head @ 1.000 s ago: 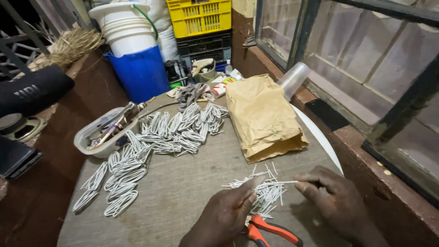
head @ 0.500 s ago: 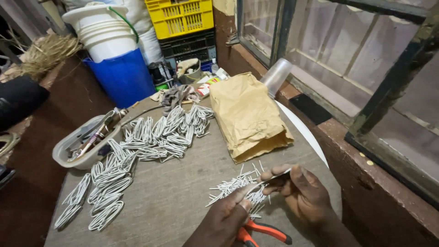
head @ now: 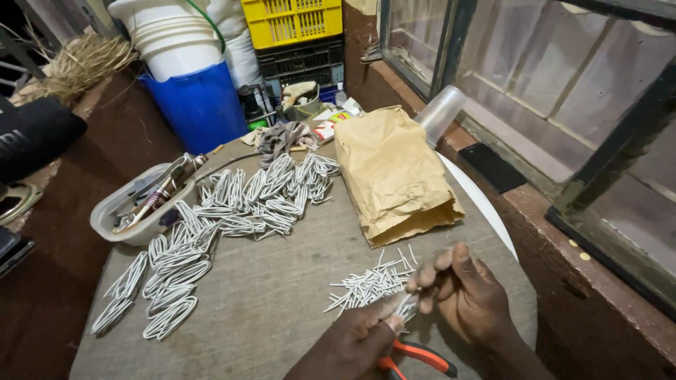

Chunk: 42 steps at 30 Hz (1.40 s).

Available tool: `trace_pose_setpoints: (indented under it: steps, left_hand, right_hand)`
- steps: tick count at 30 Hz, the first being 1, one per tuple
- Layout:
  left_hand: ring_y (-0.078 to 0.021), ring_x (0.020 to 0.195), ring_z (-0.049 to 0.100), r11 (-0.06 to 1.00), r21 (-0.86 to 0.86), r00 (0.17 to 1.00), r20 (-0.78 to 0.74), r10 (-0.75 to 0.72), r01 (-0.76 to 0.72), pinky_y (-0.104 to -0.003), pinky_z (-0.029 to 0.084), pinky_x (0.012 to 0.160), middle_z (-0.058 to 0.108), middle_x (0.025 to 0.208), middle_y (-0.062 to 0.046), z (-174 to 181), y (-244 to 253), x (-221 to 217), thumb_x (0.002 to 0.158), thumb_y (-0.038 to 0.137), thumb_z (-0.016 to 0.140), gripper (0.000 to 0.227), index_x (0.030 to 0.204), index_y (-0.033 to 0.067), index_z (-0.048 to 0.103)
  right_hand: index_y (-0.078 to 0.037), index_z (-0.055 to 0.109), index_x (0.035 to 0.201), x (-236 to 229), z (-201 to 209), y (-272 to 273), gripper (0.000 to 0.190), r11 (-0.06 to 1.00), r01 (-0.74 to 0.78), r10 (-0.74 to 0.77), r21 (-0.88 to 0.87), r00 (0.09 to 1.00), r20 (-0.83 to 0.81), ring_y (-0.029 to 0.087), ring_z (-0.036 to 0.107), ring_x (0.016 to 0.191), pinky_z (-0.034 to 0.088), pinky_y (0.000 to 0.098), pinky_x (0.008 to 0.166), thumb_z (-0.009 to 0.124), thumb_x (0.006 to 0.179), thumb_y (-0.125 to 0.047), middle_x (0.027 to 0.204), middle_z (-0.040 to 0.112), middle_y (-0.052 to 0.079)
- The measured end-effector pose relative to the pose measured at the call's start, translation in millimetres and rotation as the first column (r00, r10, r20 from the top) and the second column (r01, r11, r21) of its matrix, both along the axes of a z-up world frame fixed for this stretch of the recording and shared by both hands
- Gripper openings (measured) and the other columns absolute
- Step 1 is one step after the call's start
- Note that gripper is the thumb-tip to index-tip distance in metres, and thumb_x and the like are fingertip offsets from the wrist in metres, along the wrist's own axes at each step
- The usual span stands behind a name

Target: The person uses orange-handled pliers to cut a long white wire into small segments on a table. They repeatedly pick up the wire, cut it, and drop the pieces into a growing pile. The person also handles a bundle of coiled wire, uncoiling it to continue the cutting process.

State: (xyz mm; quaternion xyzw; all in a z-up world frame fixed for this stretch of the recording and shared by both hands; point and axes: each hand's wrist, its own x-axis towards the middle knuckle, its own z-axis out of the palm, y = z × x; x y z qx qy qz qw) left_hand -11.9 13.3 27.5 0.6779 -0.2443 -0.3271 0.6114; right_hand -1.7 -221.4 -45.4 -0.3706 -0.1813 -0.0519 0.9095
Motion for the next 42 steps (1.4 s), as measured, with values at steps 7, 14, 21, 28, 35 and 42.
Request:
trace_pose_setpoints:
  steps: [7,14,21,28,35,42]
  left_hand:
    - [-0.0018,0.066,0.052,0.986,-0.131,0.983,-0.167,0.083,-0.106,-0.019,0.043,0.062,0.061,0.084,0.006,-7,-6,0,0.106,0.028,0.052,0.063,0.166,0.0096,0.053]
    - [-0.0206,0.07,0.074,0.831,-0.459,0.937,-0.287,0.197,-0.315,-0.032,0.062,0.06,0.077,0.094,-0.016,-40,2,26,0.1,0.016,0.064,0.062,0.156,-0.0066,0.05]
    - [-0.0308,0.08,0.073,0.558,-0.493,0.744,-0.478,0.467,-0.667,-0.037,0.061,0.064,0.073,0.094,-0.025,-52,-8,38,0.104,0.017,0.057,0.04,0.135,-0.0074,0.062]
    - [-0.036,0.063,0.069,0.571,-0.261,0.611,-0.525,0.593,-0.778,-0.041,0.052,0.057,0.079,0.09,-0.036,-14,-3,27,0.107,0.016,0.055,0.027,0.118,-0.0053,0.068]
    - [-0.0221,0.068,0.072,0.76,-0.105,0.764,-0.168,0.623,-0.642,-0.033,0.061,0.066,0.073,0.086,-0.014,-18,-9,17,0.1,0.008,0.062,0.021,0.12,0.0045,0.069]
    - [-0.0141,0.065,0.083,0.765,-0.03,0.702,0.375,0.605,-0.643,-0.032,0.065,0.061,0.088,0.094,0.003,-49,-10,19,0.093,0.02,0.054,0.035,0.128,0.0215,0.06]
  right_hand:
    - [-0.005,0.065,0.097,-2,0,9,0.039,0.959,0.281,-0.282,-0.032,0.944,-0.172,0.039,0.075,0.08,0.062,0.0396,0.059,0.057,0.112,-0.04,0.082,0.07,0.02]
    - [0.009,0.058,0.126,-18,30,7,0.033,0.903,0.409,-0.428,-0.132,0.827,-0.365,0.043,0.064,0.112,0.056,0.0469,0.096,0.046,0.114,-0.019,0.123,0.064,0.029]
    - [0.023,0.062,0.134,-29,-36,16,0.042,0.925,0.351,-0.379,-0.145,0.879,-0.288,0.046,0.073,0.118,0.065,0.0457,0.088,0.054,0.099,0.0,0.14,0.069,0.041]
    - [0.02,0.064,0.143,-40,-13,39,0.05,0.952,0.233,-0.306,-0.198,0.699,-0.646,0.049,0.071,0.085,0.058,0.0537,0.076,0.057,0.094,0.009,0.126,0.077,0.045]
    - [-0.001,0.087,0.126,-50,38,54,0.04,0.746,-0.256,-0.301,-0.615,0.695,-0.654,0.022,0.055,0.057,0.043,0.0342,0.056,0.068,0.1,-0.025,0.066,0.062,0.014]
    - [0.002,0.074,0.103,-54,21,72,0.031,0.901,-0.187,-0.184,-0.391,0.652,-0.736,0.024,0.047,0.053,0.037,0.035,0.054,0.064,0.108,-0.027,0.066,0.055,0.017]
